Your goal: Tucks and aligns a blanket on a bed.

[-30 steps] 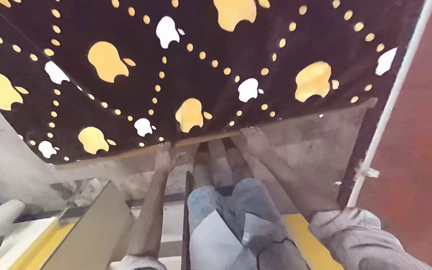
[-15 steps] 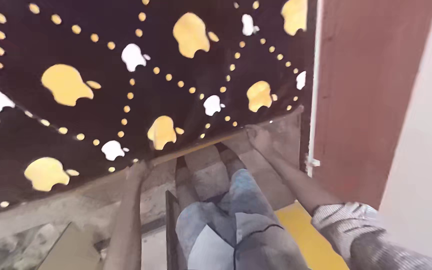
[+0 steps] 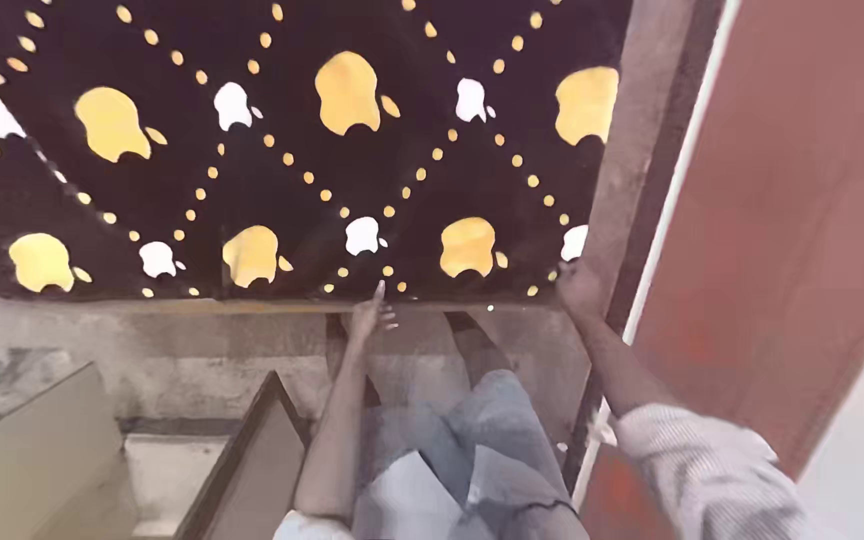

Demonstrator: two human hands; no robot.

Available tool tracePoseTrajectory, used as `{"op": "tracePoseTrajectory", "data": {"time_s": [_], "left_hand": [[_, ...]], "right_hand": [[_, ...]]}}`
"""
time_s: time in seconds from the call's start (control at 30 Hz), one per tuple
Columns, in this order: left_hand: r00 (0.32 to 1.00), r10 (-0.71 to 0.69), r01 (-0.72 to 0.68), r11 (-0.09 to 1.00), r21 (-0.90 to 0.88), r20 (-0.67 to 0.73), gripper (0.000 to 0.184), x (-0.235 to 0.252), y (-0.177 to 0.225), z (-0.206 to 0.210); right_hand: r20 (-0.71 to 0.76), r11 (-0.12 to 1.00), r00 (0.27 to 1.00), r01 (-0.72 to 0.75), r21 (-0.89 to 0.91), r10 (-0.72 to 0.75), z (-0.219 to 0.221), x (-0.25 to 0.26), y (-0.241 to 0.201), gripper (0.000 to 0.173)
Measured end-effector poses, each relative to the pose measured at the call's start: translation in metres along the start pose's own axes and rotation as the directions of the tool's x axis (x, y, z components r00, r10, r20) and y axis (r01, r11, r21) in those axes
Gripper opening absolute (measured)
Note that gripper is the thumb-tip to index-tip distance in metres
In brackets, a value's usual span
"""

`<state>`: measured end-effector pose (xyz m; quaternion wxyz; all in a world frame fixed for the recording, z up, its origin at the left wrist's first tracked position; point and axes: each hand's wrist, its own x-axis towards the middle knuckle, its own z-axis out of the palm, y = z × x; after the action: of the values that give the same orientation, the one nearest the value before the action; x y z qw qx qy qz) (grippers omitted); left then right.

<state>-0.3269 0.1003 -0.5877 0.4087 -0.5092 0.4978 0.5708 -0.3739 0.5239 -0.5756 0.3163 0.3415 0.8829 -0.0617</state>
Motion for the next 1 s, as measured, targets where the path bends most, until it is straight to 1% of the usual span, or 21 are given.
{"op": "tracePoseTrajectory", "data": {"time_s": [0.03, 0.1, 0.13, 0.17, 0.23, 0.3, 0.33, 0.43, 0.47, 0.53, 0.6, 0.67, 0.73, 0.77, 0.8, 0.83, 0.87, 0.9, 0.93, 0.97, 1.0], "left_hand": [[0.999, -0.002, -0.001, 0.998, -0.064, -0.051, 0.064, 0.006, -0.003, 0.023], [0.985, 0.030, -0.054, 0.989, -0.139, -0.168, 0.059, 0.015, -0.019, 0.054], [0.971, 0.078, -0.103, 0.990, -0.101, -0.224, 0.057, 0.020, -0.024, 0.061], [0.958, 0.125, -0.131, 0.991, -0.008, -0.259, 0.057, 0.021, -0.028, 0.063], [0.946, 0.207, -0.158, 0.966, 0.204, -0.249, 0.056, 0.017, -0.033, 0.059], [0.932, 0.285, -0.180, 0.900, 0.398, -0.223, 0.055, 0.015, -0.042, 0.054], [0.928, 0.301, -0.174, 0.871, 0.459, -0.221, 0.056, 0.013, -0.047, 0.053], [0.928, 0.297, -0.139, 0.836, 0.531, -0.225, 0.057, 0.004, -0.064, 0.052], [0.933, 0.280, -0.123, 0.839, 0.530, -0.227, 0.057, 0.000, -0.070, 0.053], [0.938, 0.270, -0.132, 0.858, 0.496, -0.218, 0.055, 0.002, -0.081, 0.055], [0.947, 0.253, -0.130, 0.867, 0.480, -0.200, 0.054, 0.004, -0.082, 0.058], [0.957, 0.238, -0.122, 0.850, 0.513, -0.166, 0.055, 0.007, -0.081, 0.054], [0.963, 0.235, -0.125, 0.825, 0.552, -0.133, 0.053, 0.010, -0.080, 0.046], [0.965, 0.233, -0.127, 0.816, 0.564, -0.120, 0.052, 0.008, -0.079, 0.044], [0.963, 0.246, -0.142, 0.816, 0.561, -0.114, 0.051, 0.006, -0.080, 0.044], [0.961, 0.252, -0.150, 0.822, 0.550, -0.115, 0.051, 0.005, -0.085, 0.044], [0.965, 0.239, -0.145, 0.832, 0.536, -0.110, 0.050, 0.002, -0.089, 0.044], [0.971, 0.222, -0.144, 0.841, 0.522, -0.089, 0.048, 0.002, -0.091, 0.042], [0.979, 0.195, -0.140, 0.848, 0.512, -0.056, 0.047, 0.002, -0.094, 0.036], [0.985, 0.174, -0.143, 0.848, 0.511, -0.013, 0.045, 0.001, -0.095, 0.029], [0.985, 0.165, -0.162, 0.840, 0.518, 0.040, 0.043, 0.002, -0.090, 0.021]], "right_hand": [[0.035, 1.000, 0.999, 0.010, -0.018, -0.009, -0.003, 0.007, 0.011, 0.050], [0.086, 0.996, 0.996, 0.013, 0.085, -0.020, 0.002, 0.019, 0.038, 0.054], [0.096, 0.987, 0.995, 0.016, 0.161, -0.032, 0.006, 0.030, 0.047, 0.057], [0.121, 0.975, 0.991, 0.027, 0.222, -0.055, 0.010, 0.037, 0.054, 0.058], [0.180, 0.964, 0.976, 0.076, 0.256, -0.125, 0.013, 0.046, 0.062, 0.055], [0.152, 0.964, 0.968, 0.163, 0.211, -0.197, 0.013, 0.048, 0.065, 0.049], [0.135, 0.967, 0.967, 0.196, 0.161, -0.218, 0.011, 0.046, 0.066, 0.047], [0.094, 0.962, 0.957, 0.274, 0.017, -0.274, 0.005, 0.037, 0.090, 0.045], [0.101, 0.958, 0.953, 0.288, -0.013, -0.285, 0.007, 0.038, 0.107, 0.045], [0.113, 0.960, 0.955, 0.279, -0.027, -0.275, 0.019, 0.043, 0.137, 0.044], [0.053, 0.965, 0.964, 0.261, 0.002, -0.261, 0.030, 0.042, 0.143, 0.043], [-0.018, 0.978, 0.978, 0.206, 0.028, -0.206, 0.034, 0.034, 0.130, 0.043], [-0.050, 0.988, 0.988, 0.150, 0.024, -0.149, 0.031, 0.015, 0.108, 0.047], [-0.071, 0.988, 0.985, 0.153, -0.021, -0.155, 0.029, 0.002, 0.098, 0.049], [-0.108, 0.979, 0.974, 0.193, -0.064, -0.199, 0.026, -0.014, 0.085, 0.046], [-0.130, 0.958, 0.949, 0.277, -0.079, -0.286, 0.028, -0.029, 0.074, 0.040], [-0.117, 0.933, 0.926, 0.357, -0.047, -0.360, 0.034, -0.044, 0.063, 0.038], [-0.092, 0.914, 0.912, 0.404, 0.033, -0.399, 0.045, -0.057, 0.050, 0.040], [-0.063, 0.905, 0.911, 0.413, 0.105, -0.409, 0.056, -0.073, 0.034, 0.043], [-0.012, 0.901, 0.919, 0.389, 0.192, -0.394, 0.065, -0.087, 0.016, 0.046], [0.016, 0.891, 0.917, 0.384, 0.243, -0.399, 0.072, -0.098, -0.006, 0.050]]}}
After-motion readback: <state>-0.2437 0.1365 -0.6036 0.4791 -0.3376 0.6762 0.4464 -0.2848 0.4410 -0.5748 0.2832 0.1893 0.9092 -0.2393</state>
